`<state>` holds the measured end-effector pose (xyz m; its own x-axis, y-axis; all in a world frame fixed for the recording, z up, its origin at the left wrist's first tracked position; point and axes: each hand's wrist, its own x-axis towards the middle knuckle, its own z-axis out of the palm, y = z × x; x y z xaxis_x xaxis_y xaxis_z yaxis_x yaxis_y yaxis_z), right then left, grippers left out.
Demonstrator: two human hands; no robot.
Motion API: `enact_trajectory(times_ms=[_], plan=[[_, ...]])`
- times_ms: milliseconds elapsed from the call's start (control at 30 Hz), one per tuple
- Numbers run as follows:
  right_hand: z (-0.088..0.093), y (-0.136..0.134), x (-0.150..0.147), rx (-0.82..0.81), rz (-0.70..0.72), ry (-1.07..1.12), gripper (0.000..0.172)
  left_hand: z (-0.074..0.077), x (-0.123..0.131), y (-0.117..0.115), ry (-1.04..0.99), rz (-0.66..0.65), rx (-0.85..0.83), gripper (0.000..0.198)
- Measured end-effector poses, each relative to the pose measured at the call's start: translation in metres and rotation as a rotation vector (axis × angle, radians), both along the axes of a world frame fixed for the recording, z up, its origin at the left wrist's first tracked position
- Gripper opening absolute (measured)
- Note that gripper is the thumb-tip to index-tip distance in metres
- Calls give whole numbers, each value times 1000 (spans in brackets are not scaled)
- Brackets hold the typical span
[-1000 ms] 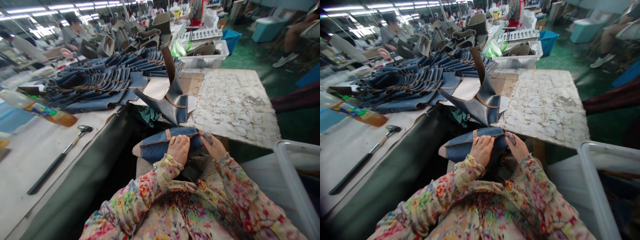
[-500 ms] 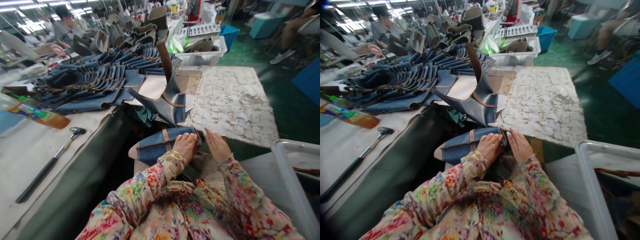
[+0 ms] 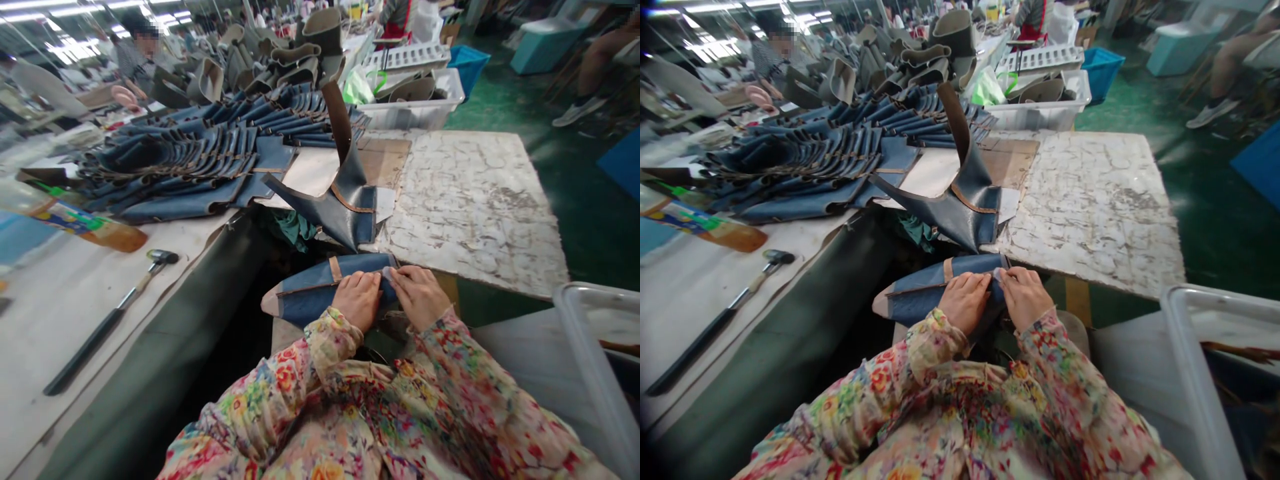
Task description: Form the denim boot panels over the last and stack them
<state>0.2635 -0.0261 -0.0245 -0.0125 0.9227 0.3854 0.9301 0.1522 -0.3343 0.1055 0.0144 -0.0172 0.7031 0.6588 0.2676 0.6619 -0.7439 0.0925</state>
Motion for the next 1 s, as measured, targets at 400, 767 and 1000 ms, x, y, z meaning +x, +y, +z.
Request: enact_trajectory(times_ms=[400,767,1000], plan=[[17,10,-63,-98,139,-84,31,6,-54,-12,-32,202,107,27],[17,16,-50,-209,307,60,31,-2,-77,-34,-18,166,153,37],[24,27,-45,-311,434,201,32,-5,-84,-41,-1,175,150,39]])
